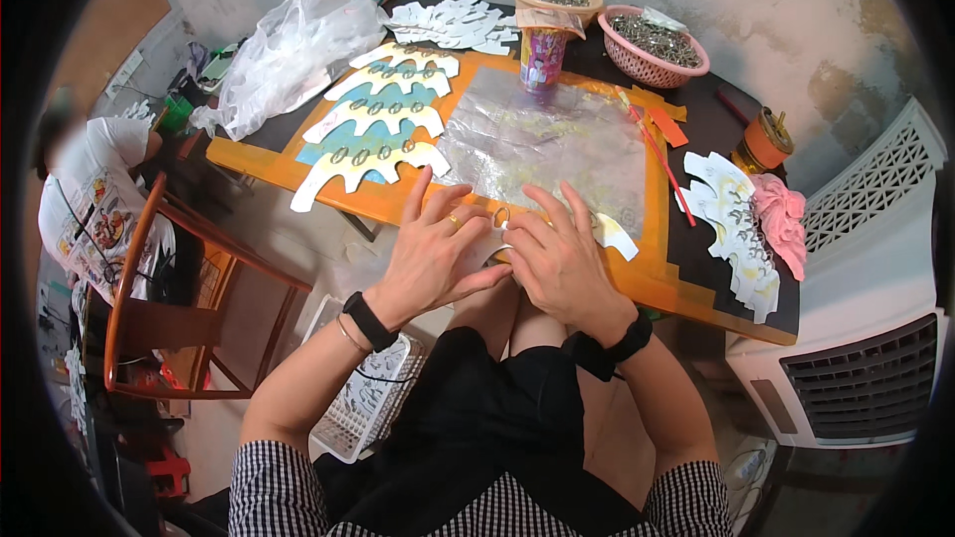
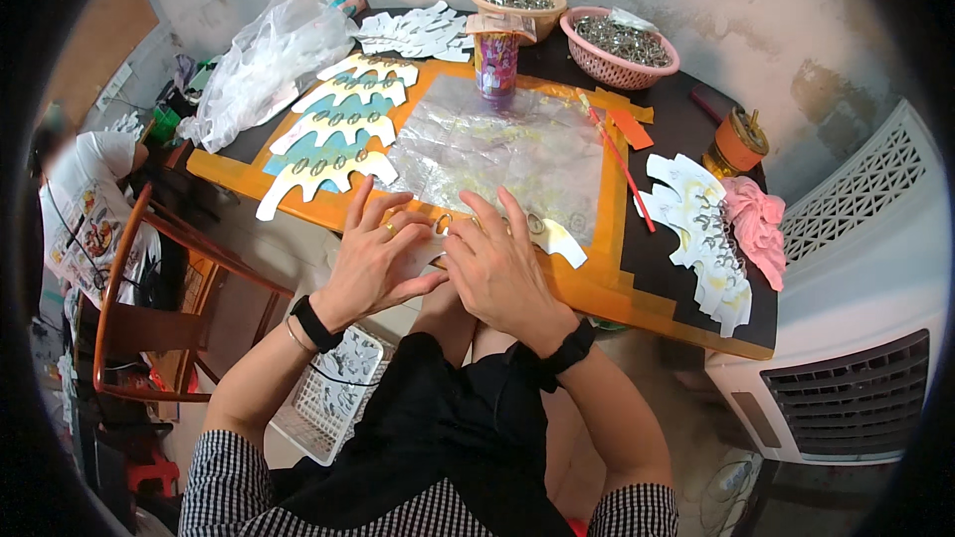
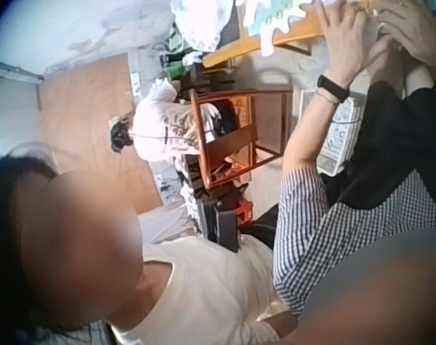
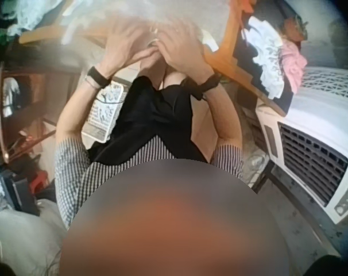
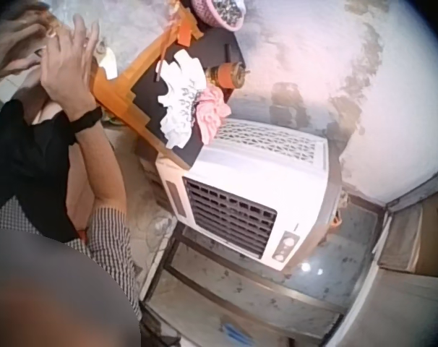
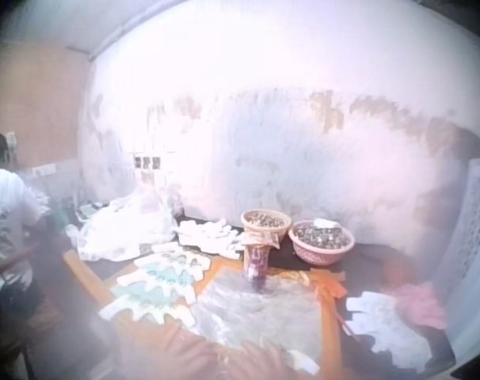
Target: Manually assemble and apply decorative components to shoe upper parts.
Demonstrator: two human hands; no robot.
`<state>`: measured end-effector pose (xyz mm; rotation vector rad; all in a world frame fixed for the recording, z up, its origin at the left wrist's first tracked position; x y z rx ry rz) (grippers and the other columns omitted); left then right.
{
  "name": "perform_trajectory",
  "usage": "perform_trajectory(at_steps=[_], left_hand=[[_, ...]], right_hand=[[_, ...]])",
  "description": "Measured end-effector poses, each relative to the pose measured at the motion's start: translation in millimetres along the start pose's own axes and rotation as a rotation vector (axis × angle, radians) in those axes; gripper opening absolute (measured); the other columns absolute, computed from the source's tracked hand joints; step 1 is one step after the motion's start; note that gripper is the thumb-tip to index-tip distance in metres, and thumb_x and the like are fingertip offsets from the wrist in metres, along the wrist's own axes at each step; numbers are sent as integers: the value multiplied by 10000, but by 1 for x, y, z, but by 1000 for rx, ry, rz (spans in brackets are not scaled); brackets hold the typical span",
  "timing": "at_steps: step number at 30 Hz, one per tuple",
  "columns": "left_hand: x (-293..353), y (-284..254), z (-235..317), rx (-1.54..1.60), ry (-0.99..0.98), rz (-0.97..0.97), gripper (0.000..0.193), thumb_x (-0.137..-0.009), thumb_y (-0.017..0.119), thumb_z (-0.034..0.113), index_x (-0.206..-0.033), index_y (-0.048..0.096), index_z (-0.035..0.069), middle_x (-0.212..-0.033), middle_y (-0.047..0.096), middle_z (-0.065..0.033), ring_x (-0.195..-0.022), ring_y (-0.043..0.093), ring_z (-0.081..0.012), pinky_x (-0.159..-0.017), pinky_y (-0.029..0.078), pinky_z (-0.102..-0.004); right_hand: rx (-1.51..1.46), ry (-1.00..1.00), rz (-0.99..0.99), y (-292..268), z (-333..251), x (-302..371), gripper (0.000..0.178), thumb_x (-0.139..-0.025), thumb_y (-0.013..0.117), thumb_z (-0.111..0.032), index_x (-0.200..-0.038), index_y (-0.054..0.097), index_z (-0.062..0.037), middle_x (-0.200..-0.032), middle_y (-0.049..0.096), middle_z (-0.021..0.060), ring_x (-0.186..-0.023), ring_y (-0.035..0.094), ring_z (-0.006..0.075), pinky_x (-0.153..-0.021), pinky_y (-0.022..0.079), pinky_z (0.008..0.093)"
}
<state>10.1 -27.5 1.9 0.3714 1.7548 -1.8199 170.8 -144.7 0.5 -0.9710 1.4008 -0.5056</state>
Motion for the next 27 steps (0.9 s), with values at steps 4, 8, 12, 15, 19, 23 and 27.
perform_trajectory(at_steps=[4,8,12,15,19,23,27], left_hand=[[1,-1,1,19,-5,-40,445,-816,797,466,-1034,688,94,-1207,668,-39,-1322,513,-300,-1253,194,-580],[-3,-4,2,-33,21,-33,421,-829,793,449,-1017,692,87,-1218,653,-51,-1323,505,-305,-1243,226,-573],[-1,-2,10,-97,126,-45,463,-843,762,469,-1066,690,70,-1194,631,-105,-1292,520,-311,-1222,288,-536],[6,8,14,-119,51,-98,476,-841,764,453,-1135,651,97,-1209,605,-100,-1307,505,-304,-1237,266,-538],[19,15,22,-83,12,-48,502,-824,796,445,-1204,649,151,-1265,570,-91,-1313,503,-308,-1240,242,-568],[18,17,26,-109,-33,-27,487,-830,794,448,-1210,657,176,-1264,565,-97,-1323,491,-323,-1236,228,-590],[14,10,29,30,-117,-26,472,-829,796,453,-1194,664,184,-1261,556,-107,-1321,485,-340,-1234,210,-607]], right_hand=[[-32,20,-19,0,0,1,173,-908,647,-156,-1018,675,-25,-1165,603,112,-1389,431,353,-1206,249,604],[-33,63,8,2,1,5,182,-913,655,-160,-1051,686,-46,-1220,572,132,-1411,392,379,-1210,242,606],[-54,88,80,1,1,7,184,-918,666,-163,-1070,692,-61,-1280,527,154,-1419,368,401,-1214,233,609],[-61,92,81,1,3,7,181,-920,667,-163,-1067,693,-61,-1280,527,150,-1419,369,400,-1210,241,599],[-133,197,155,-5,5,7,185,-920,664,-155,-1077,691,-60,-1251,551,132,-1414,381,390,-1175,289,556],[-154,210,181,-7,8,3,193,-926,653,-137,-1099,680,-57,-1230,572,124,-1399,401,385,-1147,314,524],[-183,250,199,-6,10,7,164,-942,631,-112,-1086,680,-50,-1188,604,132,-1354,445,391,-1135,335,507]])
Point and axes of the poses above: each hand's wrist, its own x-axis away from the middle knuckle, its own y-axis out of the palm, z = x × y, the point moved 2 cm from there along -x, towards the middle knuckle
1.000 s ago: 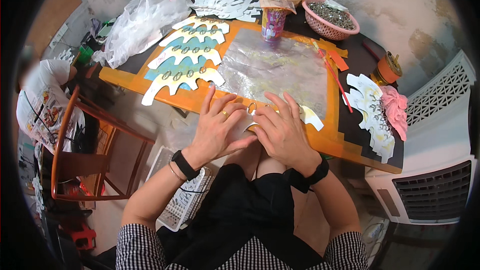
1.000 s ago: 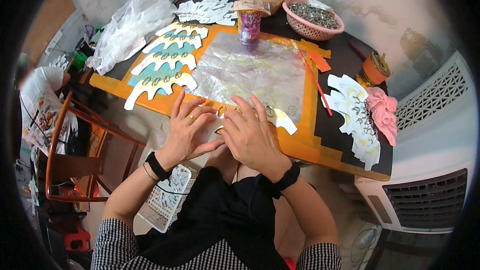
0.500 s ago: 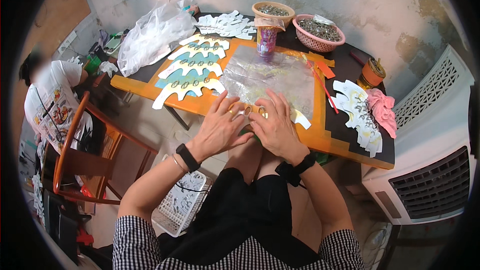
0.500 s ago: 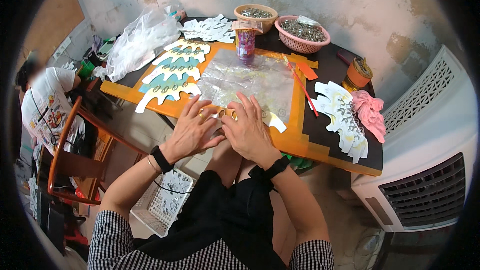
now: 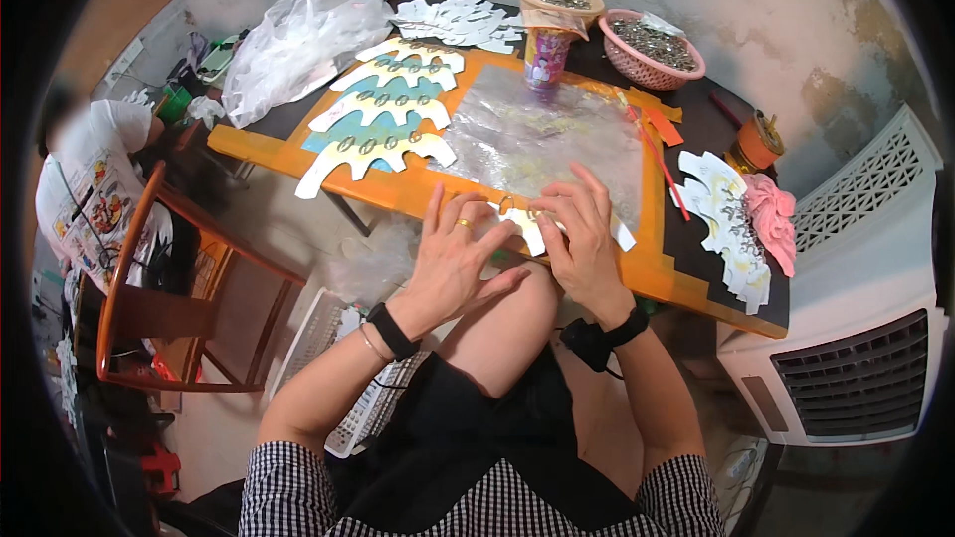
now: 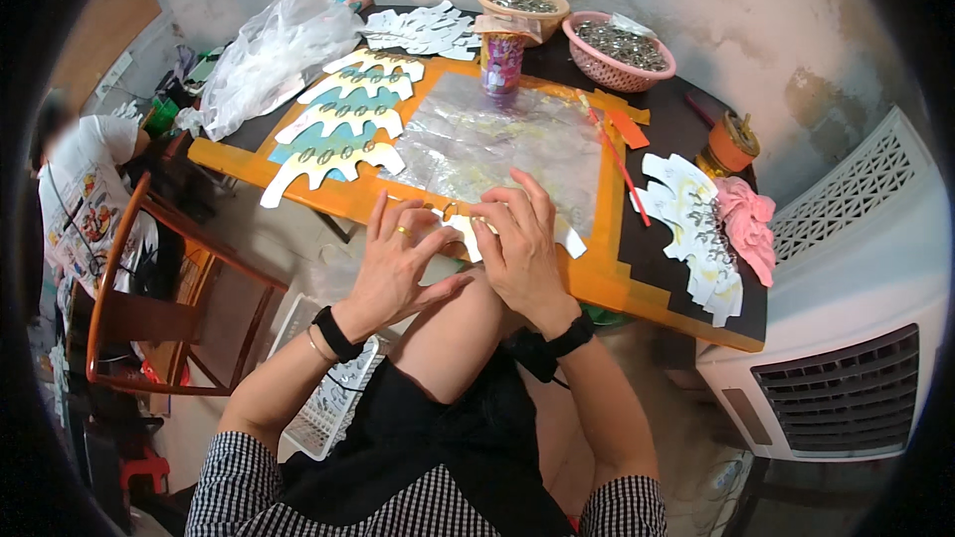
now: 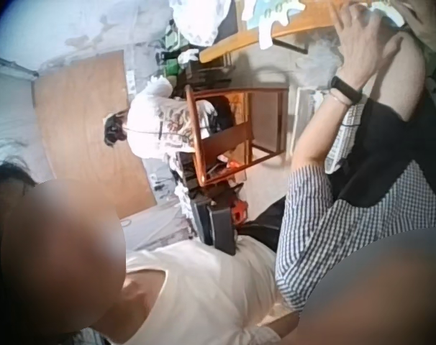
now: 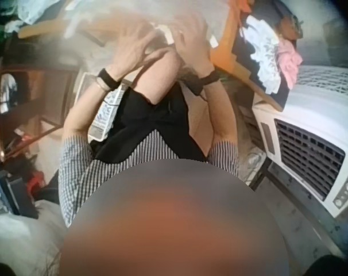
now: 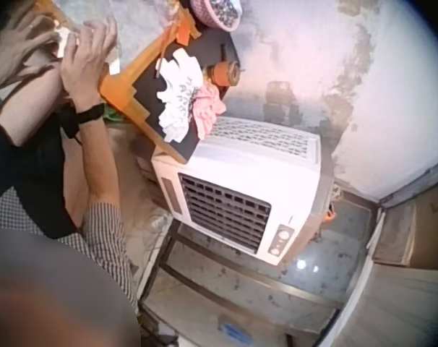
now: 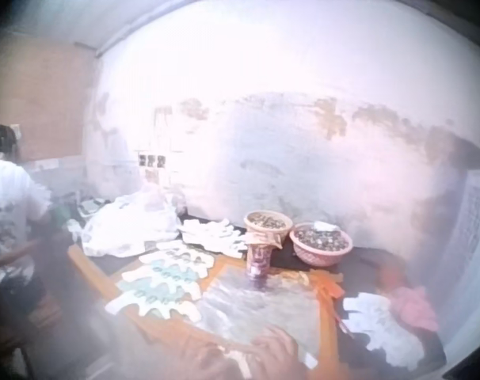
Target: Manually assemble and apply decorative components to shoe upper parts.
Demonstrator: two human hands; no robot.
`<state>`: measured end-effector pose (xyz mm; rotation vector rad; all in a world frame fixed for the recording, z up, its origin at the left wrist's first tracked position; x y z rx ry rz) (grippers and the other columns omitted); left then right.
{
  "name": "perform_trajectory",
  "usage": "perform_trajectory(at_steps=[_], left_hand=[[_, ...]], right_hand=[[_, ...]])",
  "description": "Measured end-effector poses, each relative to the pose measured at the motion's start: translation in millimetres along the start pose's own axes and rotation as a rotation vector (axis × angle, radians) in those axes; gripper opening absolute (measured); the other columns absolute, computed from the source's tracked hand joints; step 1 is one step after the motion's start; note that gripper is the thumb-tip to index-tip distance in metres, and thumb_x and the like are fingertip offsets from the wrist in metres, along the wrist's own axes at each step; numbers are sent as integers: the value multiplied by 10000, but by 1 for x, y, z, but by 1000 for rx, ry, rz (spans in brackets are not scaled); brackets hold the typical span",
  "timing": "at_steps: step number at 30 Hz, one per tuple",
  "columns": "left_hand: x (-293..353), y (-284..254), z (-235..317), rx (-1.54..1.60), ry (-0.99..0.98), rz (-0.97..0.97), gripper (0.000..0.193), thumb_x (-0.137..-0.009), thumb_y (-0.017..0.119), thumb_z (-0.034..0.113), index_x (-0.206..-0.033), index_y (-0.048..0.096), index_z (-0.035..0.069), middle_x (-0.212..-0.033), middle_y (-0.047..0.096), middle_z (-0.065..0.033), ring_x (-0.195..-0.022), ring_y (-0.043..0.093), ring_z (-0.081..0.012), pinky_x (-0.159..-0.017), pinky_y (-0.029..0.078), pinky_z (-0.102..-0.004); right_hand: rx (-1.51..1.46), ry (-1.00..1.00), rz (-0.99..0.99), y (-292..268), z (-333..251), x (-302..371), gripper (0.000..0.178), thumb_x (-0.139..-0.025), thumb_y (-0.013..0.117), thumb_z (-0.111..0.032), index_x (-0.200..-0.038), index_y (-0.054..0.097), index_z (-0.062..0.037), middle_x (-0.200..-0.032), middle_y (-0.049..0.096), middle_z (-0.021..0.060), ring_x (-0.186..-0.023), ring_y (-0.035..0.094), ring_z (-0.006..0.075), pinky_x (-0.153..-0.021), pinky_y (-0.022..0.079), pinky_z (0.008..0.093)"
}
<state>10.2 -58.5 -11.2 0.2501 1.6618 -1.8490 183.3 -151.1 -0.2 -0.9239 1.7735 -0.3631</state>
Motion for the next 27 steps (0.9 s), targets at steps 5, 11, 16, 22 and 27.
perform_trajectory(at_steps=[5,11,16,22,27], left_hand=[[-7,0,-8,151,-68,28,486,-882,751,411,-1232,626,99,-1166,584,-147,-1261,507,-342,-1231,215,-581],[-12,-6,-15,82,-42,-11,473,-907,706,474,-1175,641,89,-1091,662,-87,-1201,569,-316,-1220,264,-560],[-18,-14,-7,-32,75,-44,481,-881,708,542,-1140,666,139,-1100,656,-66,-1273,549,-300,-1242,242,-583],[-28,-24,-5,-45,125,-138,482,-864,743,492,-1152,621,125,-1104,662,-109,-1277,549,-315,-1245,260,-566],[-29,-29,-9,19,126,-192,542,-861,756,477,-1175,598,65,-1088,695,-158,-1253,573,-336,-1237,292,-533]], right_hand=[[-212,165,48,-5,16,1,142,-947,626,-85,-1065,685,-33,-1163,635,138,-1309,479,403,-1116,376,495],[-212,200,-103,-17,30,-12,200,-921,672,-111,-1105,689,-35,-1174,633,133,-1271,509,363,-1079,409,461],[-131,118,-341,-28,48,-19,440,-874,762,-204,-1269,638,-53,-1237,599,127,-1242,525,331,-1065,402,437],[-18,26,-496,-40,45,-23,614,-829,815,-262,-1358,581,-56,-1265,579,124,-1275,498,318,-1051,389,456],[-48,110,-461,-37,43,-19,675,-788,841,-164,-1388,553,-50,-1247,564,135,-1234,523,332,-1027,409,425]])
Point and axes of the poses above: each hand's wrist, its own x-axis away from the middle knuckle, its own y-axis out of the palm, z = x × y, the point moved 2 cm from there along -x, towards the middle knuckle
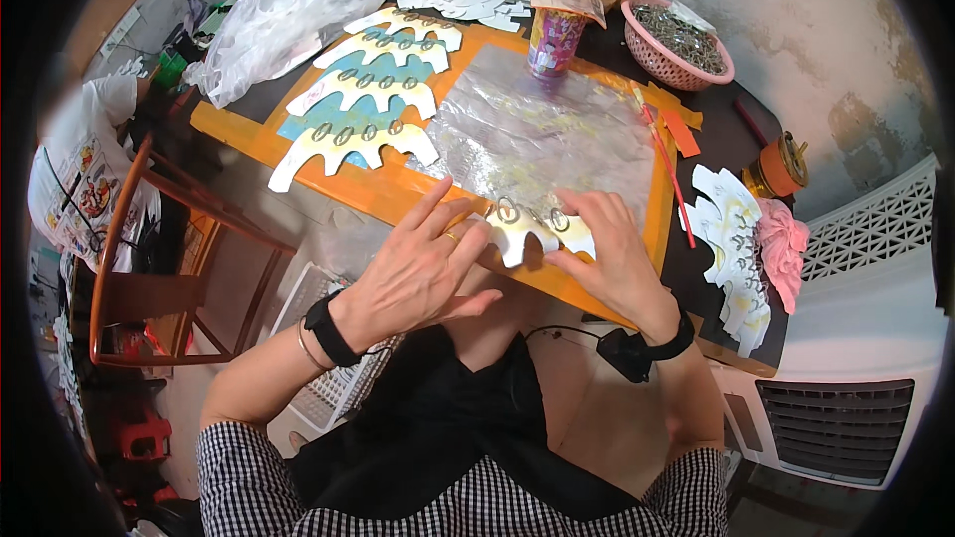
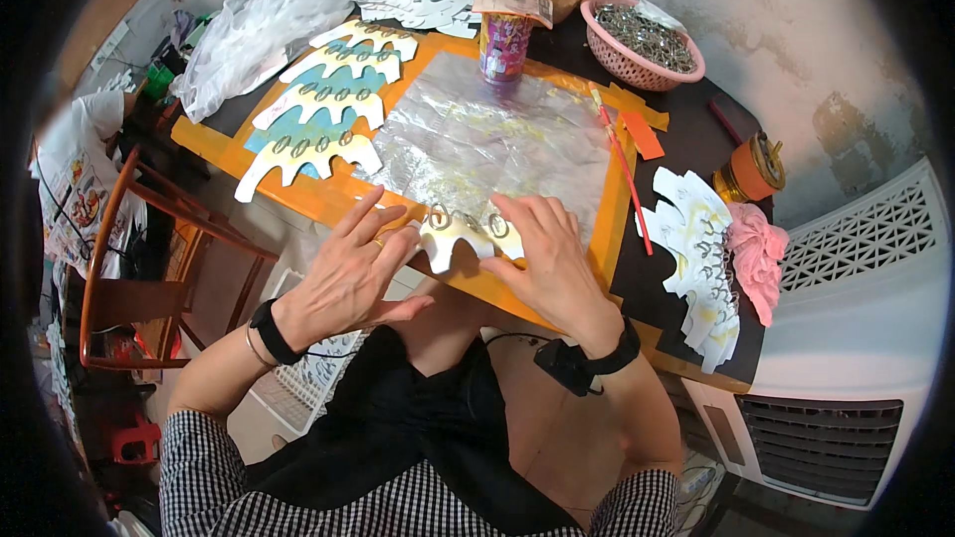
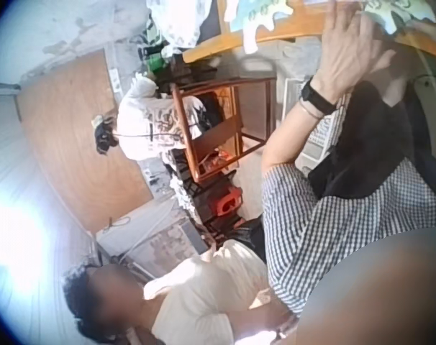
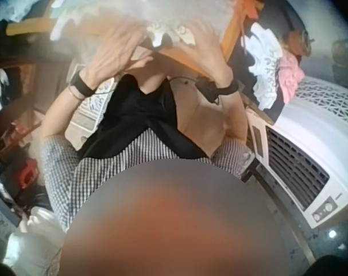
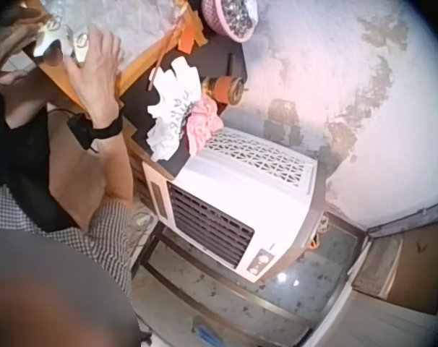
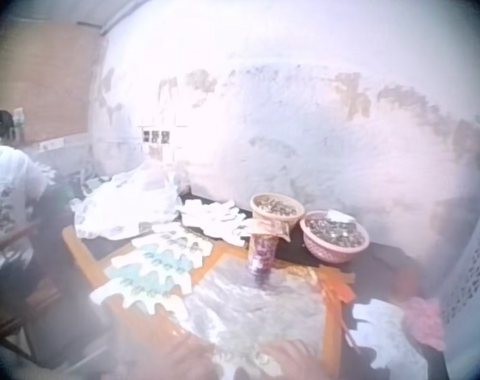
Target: Manually assemble and apply decorative components to shoe upper parts.
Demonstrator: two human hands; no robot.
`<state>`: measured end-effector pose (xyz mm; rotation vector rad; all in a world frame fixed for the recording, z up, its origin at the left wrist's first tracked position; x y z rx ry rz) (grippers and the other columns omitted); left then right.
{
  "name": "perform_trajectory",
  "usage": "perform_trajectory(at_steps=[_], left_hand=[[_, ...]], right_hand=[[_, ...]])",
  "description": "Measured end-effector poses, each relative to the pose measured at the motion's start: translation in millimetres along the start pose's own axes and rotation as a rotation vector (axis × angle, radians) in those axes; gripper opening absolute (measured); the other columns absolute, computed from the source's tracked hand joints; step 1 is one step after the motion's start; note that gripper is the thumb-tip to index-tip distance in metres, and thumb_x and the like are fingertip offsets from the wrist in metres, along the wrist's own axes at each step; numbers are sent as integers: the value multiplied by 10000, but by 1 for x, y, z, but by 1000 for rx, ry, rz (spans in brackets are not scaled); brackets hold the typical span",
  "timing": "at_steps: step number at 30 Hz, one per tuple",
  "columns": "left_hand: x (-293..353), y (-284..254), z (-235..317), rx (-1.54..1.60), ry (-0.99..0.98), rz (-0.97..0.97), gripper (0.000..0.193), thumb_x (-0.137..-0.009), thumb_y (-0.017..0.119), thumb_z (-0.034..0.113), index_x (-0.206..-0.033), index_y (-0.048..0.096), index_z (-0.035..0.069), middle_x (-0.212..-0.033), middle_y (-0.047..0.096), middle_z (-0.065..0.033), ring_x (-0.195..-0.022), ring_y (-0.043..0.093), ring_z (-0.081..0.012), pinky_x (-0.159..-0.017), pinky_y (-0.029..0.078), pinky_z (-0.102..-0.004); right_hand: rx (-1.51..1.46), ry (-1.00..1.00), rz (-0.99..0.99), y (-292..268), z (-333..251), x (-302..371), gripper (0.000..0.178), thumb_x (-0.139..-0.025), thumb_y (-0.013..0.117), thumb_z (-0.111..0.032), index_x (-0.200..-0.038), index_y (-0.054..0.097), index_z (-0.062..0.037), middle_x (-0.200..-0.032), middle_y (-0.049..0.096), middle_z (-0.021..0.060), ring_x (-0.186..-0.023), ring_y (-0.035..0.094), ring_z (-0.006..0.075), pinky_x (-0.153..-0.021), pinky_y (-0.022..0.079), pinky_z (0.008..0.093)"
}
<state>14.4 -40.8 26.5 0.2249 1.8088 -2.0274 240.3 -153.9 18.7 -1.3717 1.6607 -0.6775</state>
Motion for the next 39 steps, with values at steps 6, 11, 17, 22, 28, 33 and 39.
perform_trajectory(at_steps=[6,11,17,22,28,33,39], left_hand=[[-3,-2,2,93,-4,32,642,-874,753,467,-1242,547,-17,-1104,703,-185,-1248,578,-355,-1223,317,-524],[-5,6,-6,118,-107,36,528,-875,764,286,-1244,531,-13,-1092,697,-140,-1089,594,-356,-1019,465,-474],[3,6,-15,286,-188,121,526,-816,753,115,-1277,510,41,-1080,695,-96,-1017,586,-346,-906,488,-444],[6,3,-16,399,-266,25,496,-805,746,78,-1256,539,58,-1131,669,-102,-1059,575,-341,-924,493,-430],[8,6,-16,476,-315,57,548,-798,752,1,-1297,534,60,-1141,654,-121,-1065,579,-338,-921,507,-425],[14,9,-16,494,-376,89,642,-804,797,-31,-1378,528,68,-1068,609,-103,-976,634,-272,-876,550,-366],[11,6,-22,1043,-470,-4,547,-871,739,-59,-1361,535,72,-1116,701,-110,-1076,683,-226,-936,545,-368]], right_hand=[[-260,154,36,-8,8,8,749,-751,805,36,-1436,518,-65,-1319,508,140,-1112,584,298,-958,497,386],[-361,228,55,-8,11,9,700,-781,729,105,-1430,538,-74,-1355,493,120,-1062,602,238,-910,531,340],[-592,298,152,-31,14,28,570,-756,686,120,-1296,663,-64,-1364,533,112,-1177,577,224,-982,481,307],[-192,290,-5,-53,17,39,493,-771,725,0,-1256,688,-78,-1294,607,109,-1223,552,256,-994,448,338],[-301,84,-81,-29,-12,-30,374,-846,758,-93,-1211,690,-51,-1215,622,142,-1191,594,281,-983,489,366],[-291,6,-314,4,-7,-55,404,-818,799,-106,-1193,680,-13,-1121,614,134,-1078,646,286,-952,514,370],[-354,-54,-301,11,-4,-60,496,-760,828,-48,-1223,652,-14,-1097,633,120,-1014,652,259,-924,529,364]])
Point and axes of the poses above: each hand's wrist, its own x-axis away from the middle knuckle, its own y-axis out of the palm, z = x × y, the point moved 2 cm from there along -x, towards the middle knuckle
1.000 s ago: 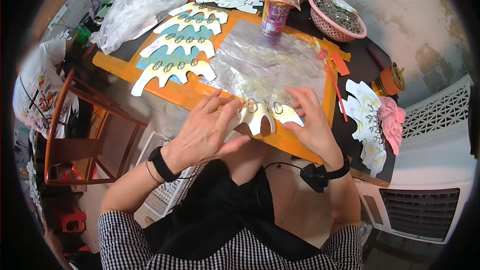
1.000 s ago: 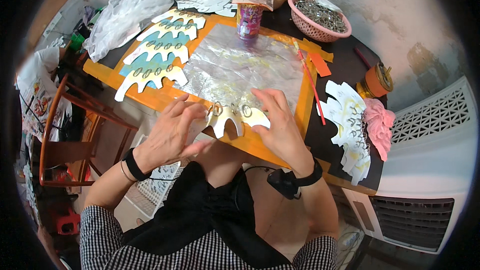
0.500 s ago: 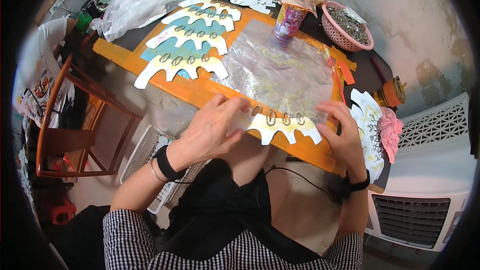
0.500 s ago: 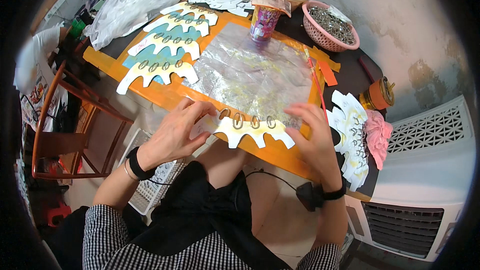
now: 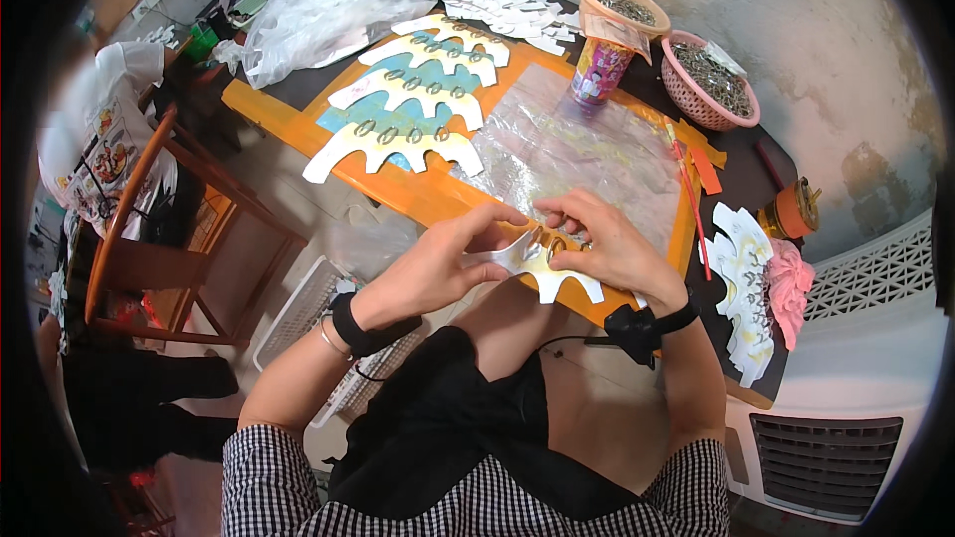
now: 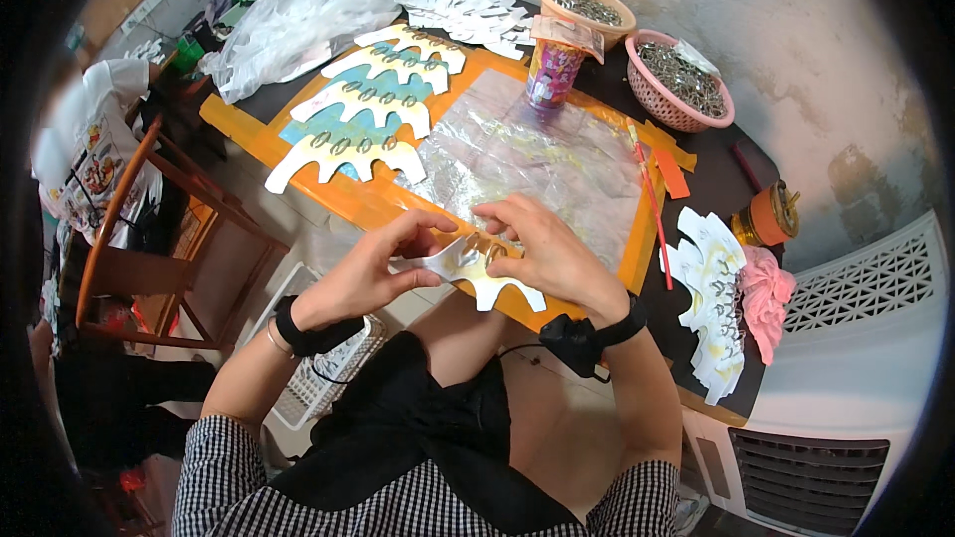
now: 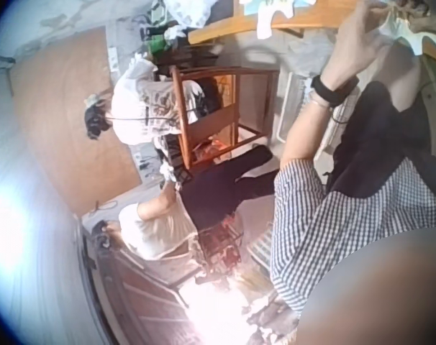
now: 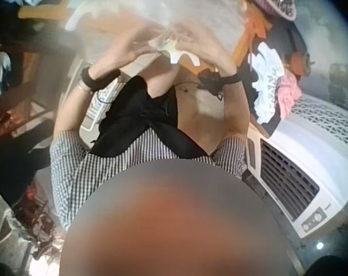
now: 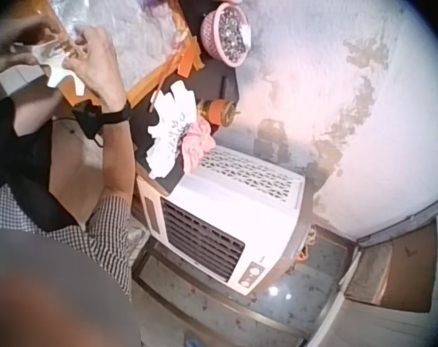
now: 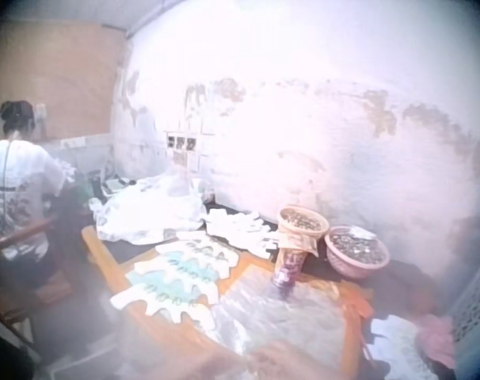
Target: Manually assemble and apply decorative components to shoe upper parts.
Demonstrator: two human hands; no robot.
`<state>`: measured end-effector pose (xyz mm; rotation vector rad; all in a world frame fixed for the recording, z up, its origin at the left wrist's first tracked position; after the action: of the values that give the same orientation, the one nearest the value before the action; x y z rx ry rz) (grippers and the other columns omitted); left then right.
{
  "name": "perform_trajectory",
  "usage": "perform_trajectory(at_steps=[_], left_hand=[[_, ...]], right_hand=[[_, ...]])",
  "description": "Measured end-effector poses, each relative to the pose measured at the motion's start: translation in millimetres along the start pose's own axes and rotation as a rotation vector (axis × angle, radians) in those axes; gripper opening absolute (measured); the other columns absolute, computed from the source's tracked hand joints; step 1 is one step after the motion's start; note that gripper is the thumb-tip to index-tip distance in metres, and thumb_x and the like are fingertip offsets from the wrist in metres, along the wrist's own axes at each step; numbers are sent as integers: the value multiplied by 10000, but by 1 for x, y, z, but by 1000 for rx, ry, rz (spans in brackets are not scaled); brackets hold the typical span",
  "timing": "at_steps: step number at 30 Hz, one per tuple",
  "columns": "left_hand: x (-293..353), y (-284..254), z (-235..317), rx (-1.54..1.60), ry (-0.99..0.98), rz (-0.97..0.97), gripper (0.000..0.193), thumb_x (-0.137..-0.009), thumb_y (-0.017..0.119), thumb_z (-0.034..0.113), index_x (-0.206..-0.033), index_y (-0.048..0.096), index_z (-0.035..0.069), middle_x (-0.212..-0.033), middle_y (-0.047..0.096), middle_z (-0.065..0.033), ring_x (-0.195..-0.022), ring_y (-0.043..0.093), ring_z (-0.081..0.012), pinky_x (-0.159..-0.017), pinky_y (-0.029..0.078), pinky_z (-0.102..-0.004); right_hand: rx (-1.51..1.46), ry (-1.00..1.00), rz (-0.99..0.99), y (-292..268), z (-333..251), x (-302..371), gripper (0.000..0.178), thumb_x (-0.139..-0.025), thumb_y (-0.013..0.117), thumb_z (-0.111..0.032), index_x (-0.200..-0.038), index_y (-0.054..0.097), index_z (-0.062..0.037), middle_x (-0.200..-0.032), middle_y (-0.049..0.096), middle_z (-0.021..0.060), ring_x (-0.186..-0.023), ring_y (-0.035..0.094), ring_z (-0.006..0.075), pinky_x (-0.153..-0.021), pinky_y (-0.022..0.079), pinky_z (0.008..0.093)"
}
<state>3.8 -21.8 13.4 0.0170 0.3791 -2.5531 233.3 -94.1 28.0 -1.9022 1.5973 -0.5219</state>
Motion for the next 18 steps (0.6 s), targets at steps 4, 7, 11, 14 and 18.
perform_trajectory(at_steps=[4,7,11,14,18], left_hand=[[-9,-8,3,225,-60,-17,425,-890,740,-64,-1278,594,30,-1119,690,-29,-1088,652,-101,-955,551,-295],[-19,-13,0,282,-41,61,404,-882,745,-72,-1252,616,25,-1117,682,-21,-1079,641,-90,-954,540,-275],[-35,-16,-2,374,5,279,536,-884,769,-33,-1363,541,50,-1127,649,-53,-1050,641,-132,-946,540,-296],[-37,3,-7,676,-31,420,647,-932,754,49,-1466,389,37,-1203,620,-90,-1053,640,-152,-943,539,-304],[-32,37,-5,808,-189,369,621,-955,737,83,-1443,357,26,-1132,635,-64,-1054,657,-154,-960,547,-317]], right_hand=[[-160,33,-66,-5,0,-2,441,-761,822,-16,-1164,642,-14,-1037,676,75,-954,666,181,-877,539,332],[-378,140,-46,-13,10,1,394,-753,822,7,-1098,638,-32,-976,681,33,-918,663,136,-857,539,310],[-701,176,28,-22,17,4,376,-780,817,18,-1094,620,-43,-966,667,9,-914,646,91,-838,535,262],[-791,157,96,-28,26,5,387,-802,824,8,-1126,617,-36,-986,663,7,-925,649,86,-847,545,250],[-847,153,185,-33,29,6,393,-810,830,2,-1141,618,-28,-991,660,9,-935,648,88,-861,556,256]])
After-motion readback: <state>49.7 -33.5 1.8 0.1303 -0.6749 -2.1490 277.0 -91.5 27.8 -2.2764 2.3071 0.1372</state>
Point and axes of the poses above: each hand's wrist, its own x-axis away from the middle knuckle, its own y-axis out of the palm, z = x × y, the point moved 2 cm from there along -x, towards the middle knuckle
